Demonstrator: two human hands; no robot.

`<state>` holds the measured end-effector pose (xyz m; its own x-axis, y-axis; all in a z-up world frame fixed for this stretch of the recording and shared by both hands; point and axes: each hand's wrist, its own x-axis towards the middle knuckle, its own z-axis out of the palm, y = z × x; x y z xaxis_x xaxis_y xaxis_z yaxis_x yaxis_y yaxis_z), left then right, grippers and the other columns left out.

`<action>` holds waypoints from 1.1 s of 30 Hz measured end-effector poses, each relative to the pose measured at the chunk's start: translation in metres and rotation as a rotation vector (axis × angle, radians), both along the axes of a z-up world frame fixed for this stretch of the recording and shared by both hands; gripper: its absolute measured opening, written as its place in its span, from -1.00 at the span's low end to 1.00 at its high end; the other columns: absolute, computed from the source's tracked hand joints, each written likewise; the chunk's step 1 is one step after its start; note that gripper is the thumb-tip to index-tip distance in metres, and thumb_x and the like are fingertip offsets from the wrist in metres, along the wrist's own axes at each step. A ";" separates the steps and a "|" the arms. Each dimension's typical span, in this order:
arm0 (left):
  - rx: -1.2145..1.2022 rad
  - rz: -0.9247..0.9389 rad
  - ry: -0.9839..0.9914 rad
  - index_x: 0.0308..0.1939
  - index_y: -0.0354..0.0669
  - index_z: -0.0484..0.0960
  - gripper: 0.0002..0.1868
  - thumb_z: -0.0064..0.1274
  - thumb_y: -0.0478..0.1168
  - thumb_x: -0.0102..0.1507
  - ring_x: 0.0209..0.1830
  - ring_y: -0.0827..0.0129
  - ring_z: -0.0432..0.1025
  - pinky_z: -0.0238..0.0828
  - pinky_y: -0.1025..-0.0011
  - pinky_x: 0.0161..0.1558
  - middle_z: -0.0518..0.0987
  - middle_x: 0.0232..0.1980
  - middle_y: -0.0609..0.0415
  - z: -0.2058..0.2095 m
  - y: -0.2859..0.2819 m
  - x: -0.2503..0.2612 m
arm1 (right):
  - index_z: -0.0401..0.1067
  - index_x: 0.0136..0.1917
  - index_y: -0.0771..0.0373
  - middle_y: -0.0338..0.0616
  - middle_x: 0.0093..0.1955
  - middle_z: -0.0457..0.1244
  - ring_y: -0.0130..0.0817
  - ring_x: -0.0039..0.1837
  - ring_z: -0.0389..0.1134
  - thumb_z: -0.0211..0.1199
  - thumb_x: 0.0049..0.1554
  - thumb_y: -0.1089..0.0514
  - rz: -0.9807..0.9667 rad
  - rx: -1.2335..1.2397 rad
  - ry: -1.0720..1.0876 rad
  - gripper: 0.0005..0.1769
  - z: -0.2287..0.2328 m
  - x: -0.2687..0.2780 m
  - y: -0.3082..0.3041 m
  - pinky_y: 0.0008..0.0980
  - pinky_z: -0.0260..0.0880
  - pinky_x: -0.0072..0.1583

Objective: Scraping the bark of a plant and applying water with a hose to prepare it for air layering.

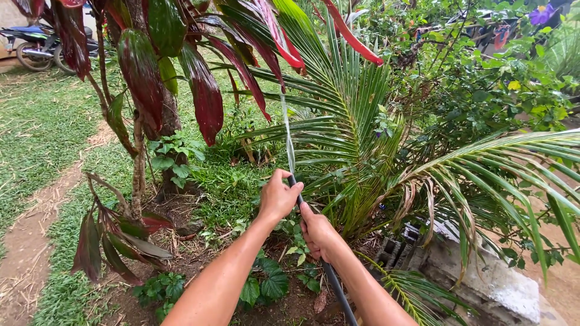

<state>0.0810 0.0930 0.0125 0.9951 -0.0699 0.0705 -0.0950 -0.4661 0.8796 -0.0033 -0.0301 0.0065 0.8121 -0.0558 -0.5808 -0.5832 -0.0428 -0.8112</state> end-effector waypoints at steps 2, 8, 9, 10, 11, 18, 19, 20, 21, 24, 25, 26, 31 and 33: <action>0.000 0.013 -0.014 0.07 -0.07 0.46 -0.55 0.21 0.00 0.22 -0.43 0.29 0.60 0.49 0.25 -0.31 0.68 -0.39 0.09 -0.006 -0.002 -0.001 | 0.07 -0.35 0.11 -0.39 -0.57 -0.18 -0.45 -0.55 -0.28 -0.16 0.27 -0.50 0.006 0.002 -0.002 -0.30 -0.004 -0.001 -0.003 -0.33 -0.30 -0.43; 0.012 0.014 -0.039 0.07 -0.09 0.46 -0.55 0.23 0.00 0.22 -0.43 0.32 0.59 0.49 0.28 -0.31 0.68 -0.40 0.10 -0.017 -0.004 -0.002 | 0.06 -0.35 0.11 -0.41 -0.56 -0.18 -0.47 -0.54 -0.26 -0.16 0.28 -0.51 0.013 -0.020 0.003 -0.29 -0.007 -0.007 -0.005 -0.35 -0.27 -0.43; 0.012 0.014 -0.034 0.06 -0.10 0.46 -0.56 0.23 -0.01 0.22 -0.44 0.33 0.59 0.49 0.29 -0.32 0.68 -0.39 0.09 -0.016 -0.003 -0.004 | 0.05 -0.35 0.10 -0.41 -0.56 -0.18 -0.48 -0.54 -0.26 -0.16 0.27 -0.51 0.013 -0.012 0.009 -0.29 -0.008 -0.008 -0.006 -0.36 -0.26 -0.43; 0.010 0.014 -0.034 0.06 -0.10 0.46 -0.56 0.23 -0.01 0.22 -0.44 0.33 0.59 0.49 0.29 -0.32 0.68 -0.39 0.09 -0.014 -0.003 -0.006 | 0.05 -0.35 0.10 -0.41 -0.56 -0.18 -0.48 -0.54 -0.26 -0.16 0.27 -0.51 0.012 -0.013 0.008 -0.29 -0.007 -0.008 -0.007 -0.36 -0.26 -0.43; -0.006 0.003 -0.001 0.07 -0.10 0.45 -0.57 0.21 -0.02 0.23 -0.46 0.35 0.60 0.49 0.30 -0.34 0.68 -0.40 0.09 -0.011 -0.003 -0.008 | 0.06 -0.35 0.10 -0.41 -0.56 -0.17 -0.48 -0.54 -0.25 -0.17 0.27 -0.51 0.024 -0.031 0.009 -0.29 -0.006 -0.009 -0.007 -0.36 -0.25 -0.43; -0.029 -0.008 0.044 0.08 -0.10 0.44 -0.59 0.18 -0.04 0.25 -0.47 0.38 0.60 0.51 0.32 -0.38 0.65 -0.40 0.13 -0.015 -0.001 -0.011 | 0.07 -0.34 0.09 -0.43 -0.55 -0.17 -0.48 -0.53 -0.23 -0.19 0.28 -0.52 0.044 -0.053 0.032 -0.30 -0.005 -0.013 -0.004 -0.37 -0.23 -0.43; -0.029 -0.007 0.044 0.08 -0.10 0.44 -0.59 0.18 -0.04 0.25 -0.47 0.38 0.60 0.51 0.32 -0.38 0.65 -0.40 0.13 -0.018 0.000 -0.009 | 0.07 -0.34 0.09 -0.43 -0.55 -0.17 -0.48 -0.53 -0.23 -0.19 0.28 -0.52 0.045 -0.053 0.032 -0.30 -0.006 -0.012 -0.004 -0.37 -0.23 -0.43; -0.018 -0.001 0.003 0.06 -0.11 0.44 -0.57 0.21 -0.03 0.24 -0.45 0.36 0.59 0.49 0.31 -0.35 0.65 -0.40 0.12 -0.021 0.001 -0.007 | 0.06 -0.34 0.09 -0.42 -0.55 -0.17 -0.48 -0.53 -0.23 -0.18 0.28 -0.51 0.046 -0.056 0.025 -0.30 -0.007 -0.012 -0.003 -0.36 -0.23 -0.43; -0.007 0.005 -0.038 0.05 -0.12 0.45 -0.56 0.24 -0.02 0.23 -0.43 0.34 0.58 0.46 0.29 -0.33 0.65 -0.40 0.12 -0.024 0.002 -0.006 | 0.06 -0.34 0.10 -0.42 -0.55 -0.17 -0.48 -0.54 -0.23 -0.18 0.28 -0.51 0.047 -0.060 0.018 -0.30 -0.008 -0.012 -0.002 -0.36 -0.23 -0.43; -0.003 0.008 -0.002 0.06 -0.10 0.45 -0.56 0.22 -0.01 0.22 -0.43 0.31 0.57 0.46 0.25 -0.33 0.64 -0.41 0.10 -0.017 0.006 -0.010 | 0.04 -0.35 0.10 -0.41 -0.55 -0.18 -0.48 -0.54 -0.23 -0.18 0.28 -0.51 0.058 -0.047 0.010 -0.30 -0.009 -0.012 0.001 -0.36 -0.25 -0.43; -0.002 0.007 -0.001 0.06 -0.10 0.45 -0.56 0.22 -0.01 0.22 -0.43 0.31 0.57 0.46 0.25 -0.33 0.64 -0.41 0.10 -0.018 0.006 -0.010 | 0.04 -0.35 0.10 -0.41 -0.55 -0.18 -0.48 -0.54 -0.23 -0.18 0.28 -0.51 0.057 -0.046 0.012 -0.30 -0.007 -0.013 0.002 -0.36 -0.25 -0.43; -0.008 0.005 -0.023 0.05 -0.11 0.45 -0.56 0.22 -0.01 0.22 -0.44 0.31 0.58 0.46 0.25 -0.31 0.66 -0.42 0.09 -0.017 0.007 -0.010 | 0.04 -0.35 0.10 -0.41 -0.55 -0.19 -0.48 -0.53 -0.24 -0.18 0.28 -0.51 0.050 -0.056 0.024 -0.29 -0.004 -0.014 0.004 -0.36 -0.24 -0.43; -0.014 0.001 -0.009 0.04 -0.11 0.46 -0.57 0.21 -0.02 0.21 -0.45 0.28 0.58 0.47 0.24 -0.31 0.66 -0.42 0.06 -0.010 0.008 -0.010 | 0.04 -0.35 0.10 -0.42 -0.55 -0.18 -0.48 -0.53 -0.23 -0.19 0.28 -0.52 0.036 -0.074 0.022 -0.29 -0.003 -0.011 0.006 -0.35 -0.23 -0.42; -0.025 0.005 -0.024 0.03 -0.11 0.46 -0.56 0.23 0.00 0.20 -0.44 0.30 0.58 0.47 0.24 -0.31 0.67 -0.39 0.09 -0.012 0.008 -0.007 | 0.06 -0.35 0.10 -0.41 -0.55 -0.17 -0.48 -0.53 -0.24 -0.17 0.27 -0.52 0.024 -0.039 0.018 -0.29 -0.001 -0.011 0.006 -0.35 -0.24 -0.42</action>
